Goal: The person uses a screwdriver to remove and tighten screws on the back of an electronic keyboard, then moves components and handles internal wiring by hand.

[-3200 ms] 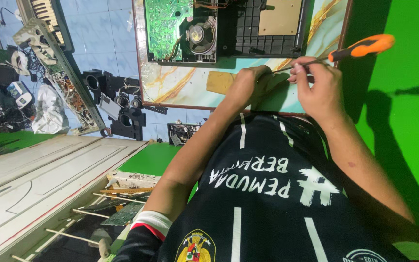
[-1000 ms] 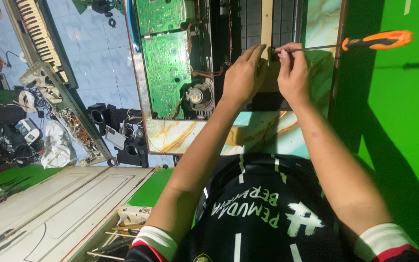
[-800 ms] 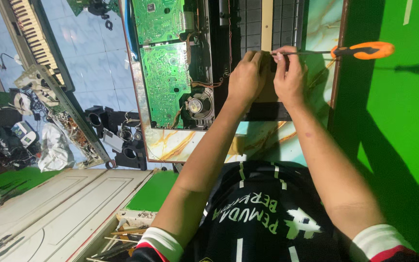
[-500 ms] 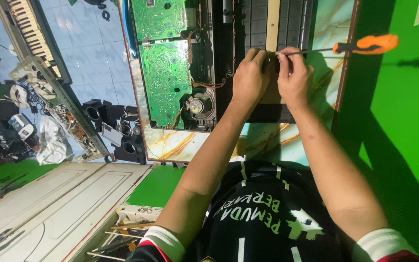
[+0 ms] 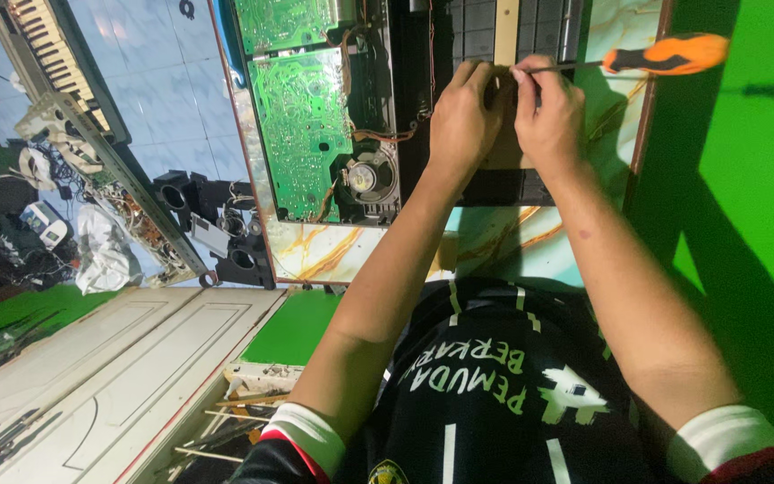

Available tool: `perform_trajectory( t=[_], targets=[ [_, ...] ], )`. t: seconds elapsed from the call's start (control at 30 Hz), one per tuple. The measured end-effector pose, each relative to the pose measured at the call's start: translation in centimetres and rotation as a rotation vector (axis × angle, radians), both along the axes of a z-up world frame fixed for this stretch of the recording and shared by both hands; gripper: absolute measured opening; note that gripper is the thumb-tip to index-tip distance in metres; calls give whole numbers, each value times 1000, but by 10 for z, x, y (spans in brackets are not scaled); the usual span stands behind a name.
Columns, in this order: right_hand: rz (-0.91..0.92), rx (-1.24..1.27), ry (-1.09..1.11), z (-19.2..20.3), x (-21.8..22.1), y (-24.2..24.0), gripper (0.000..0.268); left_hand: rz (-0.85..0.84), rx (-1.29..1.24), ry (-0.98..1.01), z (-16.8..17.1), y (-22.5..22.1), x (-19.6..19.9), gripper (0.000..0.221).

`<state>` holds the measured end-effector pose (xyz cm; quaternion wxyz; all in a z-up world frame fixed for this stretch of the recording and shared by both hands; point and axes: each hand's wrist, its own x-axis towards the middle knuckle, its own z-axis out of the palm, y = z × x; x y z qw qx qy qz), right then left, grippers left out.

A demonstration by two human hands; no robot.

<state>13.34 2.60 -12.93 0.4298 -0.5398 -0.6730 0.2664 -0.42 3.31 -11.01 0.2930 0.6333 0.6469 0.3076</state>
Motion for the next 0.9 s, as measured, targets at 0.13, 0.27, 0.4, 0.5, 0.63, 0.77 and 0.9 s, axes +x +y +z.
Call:
perform_trajectory(
  t=[0.13, 0.27, 0.4, 0.5, 0.63, 0.77, 0.9],
  targets=[
    [118, 21, -82, -5, 4, 2, 7, -40, -55, 122, 23, 1, -4, 38],
    [-225, -955, 960, -35, 3, 14, 28, -133, 105, 71, 77, -12, -15, 69],
    [169, -136, -271, -65, 15, 0, 24, -448, 208, -260, 115, -9, -19, 70],
    [186, -78, -505, -69, 15, 1, 30, -466, 209, -145, 117, 1, -19, 57],
    [146, -253, -272, 6, 19, 18, 37, -504, 220, -89, 111, 18, -25, 40],
    [29, -92, 150, 126, 33, -12, 30, -492, 189, -118, 103, 15, -29, 32],
    [105, 85, 19, 188, 9, -20, 28, -539, 249, -54, 105, 9, -30, 40]
  ],
)
